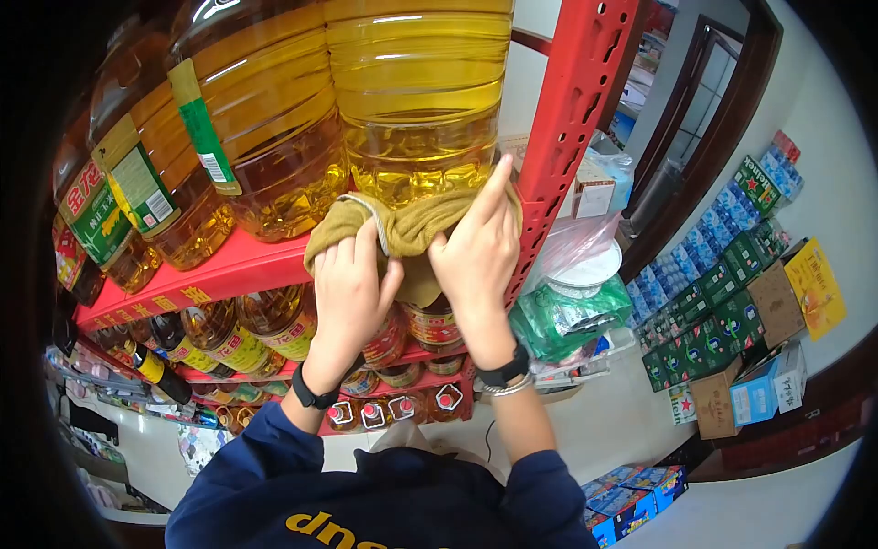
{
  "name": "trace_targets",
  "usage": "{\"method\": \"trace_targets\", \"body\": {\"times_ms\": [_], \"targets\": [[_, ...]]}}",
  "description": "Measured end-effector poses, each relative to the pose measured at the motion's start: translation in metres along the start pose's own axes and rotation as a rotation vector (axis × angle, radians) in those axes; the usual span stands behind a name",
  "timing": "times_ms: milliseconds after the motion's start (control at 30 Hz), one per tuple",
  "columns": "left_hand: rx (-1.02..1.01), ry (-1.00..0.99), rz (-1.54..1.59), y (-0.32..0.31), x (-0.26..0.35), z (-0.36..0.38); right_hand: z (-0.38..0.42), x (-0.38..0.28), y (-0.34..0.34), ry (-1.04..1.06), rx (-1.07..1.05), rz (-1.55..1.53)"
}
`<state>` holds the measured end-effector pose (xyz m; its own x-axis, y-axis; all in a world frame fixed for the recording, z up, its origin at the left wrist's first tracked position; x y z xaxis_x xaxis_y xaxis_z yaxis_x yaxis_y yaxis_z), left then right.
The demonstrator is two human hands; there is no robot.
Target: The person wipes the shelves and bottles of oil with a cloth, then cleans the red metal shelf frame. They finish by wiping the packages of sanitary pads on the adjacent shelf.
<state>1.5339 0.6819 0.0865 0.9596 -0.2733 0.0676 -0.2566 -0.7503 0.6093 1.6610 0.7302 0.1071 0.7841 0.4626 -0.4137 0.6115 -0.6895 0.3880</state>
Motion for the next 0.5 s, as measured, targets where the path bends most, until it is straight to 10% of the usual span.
{"method": "trace_targets", "body": {"times_ms": [367,500], "targets": [[0.006,-0.109,-0.014,0.011,-0.011,0.014,0.061,-0.017,-0.007,0.064,-0.109,-0.626],[0.012,-0.098,-0.105,0.016,-0.028,0.020,0.047,-0.033,0.002,0.302,-0.039,-0.311]]}}
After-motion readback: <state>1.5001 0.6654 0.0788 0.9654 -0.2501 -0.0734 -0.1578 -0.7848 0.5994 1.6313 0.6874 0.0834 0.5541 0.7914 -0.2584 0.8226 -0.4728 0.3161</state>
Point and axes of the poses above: each hand's wrist, its own z-axis away from the middle knuckle, its own y-axis out of the back of the hand, x = y × z, the point moved 9 cm from there along -z, towards the middle knuckle, and after that the axes turned 3 degrees about -y, right-handed, at the moved point
